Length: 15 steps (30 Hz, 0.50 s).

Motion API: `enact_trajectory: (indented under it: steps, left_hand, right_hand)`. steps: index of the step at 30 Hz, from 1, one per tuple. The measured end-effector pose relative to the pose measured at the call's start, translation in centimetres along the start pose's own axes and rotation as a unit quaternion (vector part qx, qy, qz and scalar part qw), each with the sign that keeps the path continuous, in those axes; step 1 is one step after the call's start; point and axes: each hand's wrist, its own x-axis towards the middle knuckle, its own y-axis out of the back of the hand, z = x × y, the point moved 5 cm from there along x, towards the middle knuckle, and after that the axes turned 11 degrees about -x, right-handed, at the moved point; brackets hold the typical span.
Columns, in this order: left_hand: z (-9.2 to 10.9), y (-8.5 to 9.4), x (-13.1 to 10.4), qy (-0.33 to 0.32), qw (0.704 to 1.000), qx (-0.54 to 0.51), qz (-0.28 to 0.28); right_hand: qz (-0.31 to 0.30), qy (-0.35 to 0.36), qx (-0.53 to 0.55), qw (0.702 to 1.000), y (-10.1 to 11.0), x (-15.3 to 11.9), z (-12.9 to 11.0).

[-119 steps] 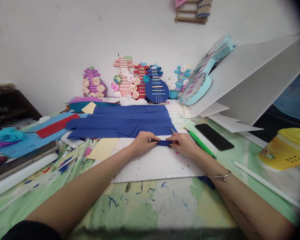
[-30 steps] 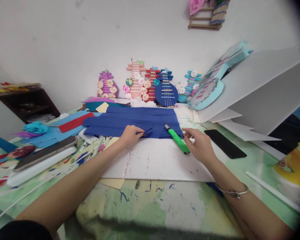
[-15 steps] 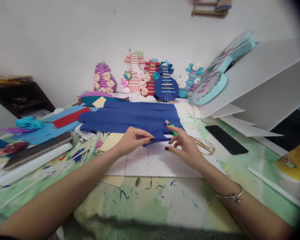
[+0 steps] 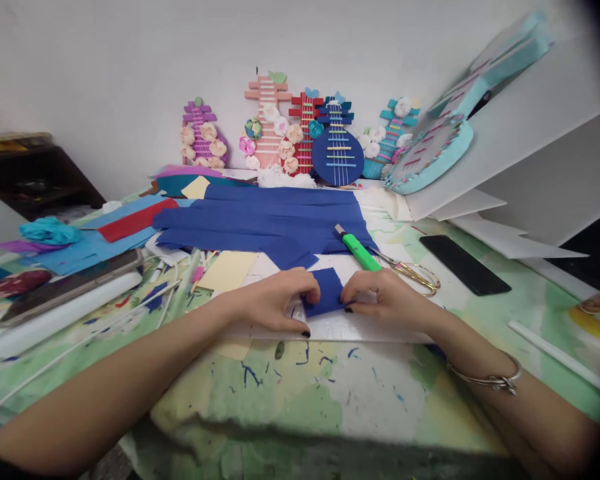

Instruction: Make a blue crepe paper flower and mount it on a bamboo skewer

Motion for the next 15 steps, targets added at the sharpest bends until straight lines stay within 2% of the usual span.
enact_trajectory:
  steps: [6, 9, 11, 12, 14, 15]
  left_hand:
    - [-0.3, 1.0, -0.6, 0.05, 0.997, 0.042, -0.044]
    - [-1.1, 2.0, -1.0, 0.088, 0.994, 0.056, -0.017]
    - [-1.8, 2.7, -1.1, 0.116, 0.99, 0.07, 0.026]
    - [-2.1, 2.9, -1.1, 0.131, 0.987, 0.082, 0.049]
    - [-2.8, 3.4, -1.1, 0.162, 0.973, 0.124, 0.103]
    - [-3.0, 3.7, -1.2, 0.175, 0.963, 0.153, 0.133]
  right_hand:
    - [-0.041, 0.031, 0.022, 0.998, 0.3, -0.1, -0.2]
    - [-0.056, 0.031, 0.025, 0.998, 0.9, -0.3, -0.3]
    - [-0.029, -0.009, 0.026, 0.999, 1.8, -0.4, 0.3]
    - [0.003, -0.049, 0.016, 0.999, 2.5, -0.5, 1.0]
    - [0.076, -0.158, -0.04, 0.984, 4.1, -1.0, 2.9]
    - [0.094, -0.216, -0.089, 0.968, 4.7, -1.4, 3.9]
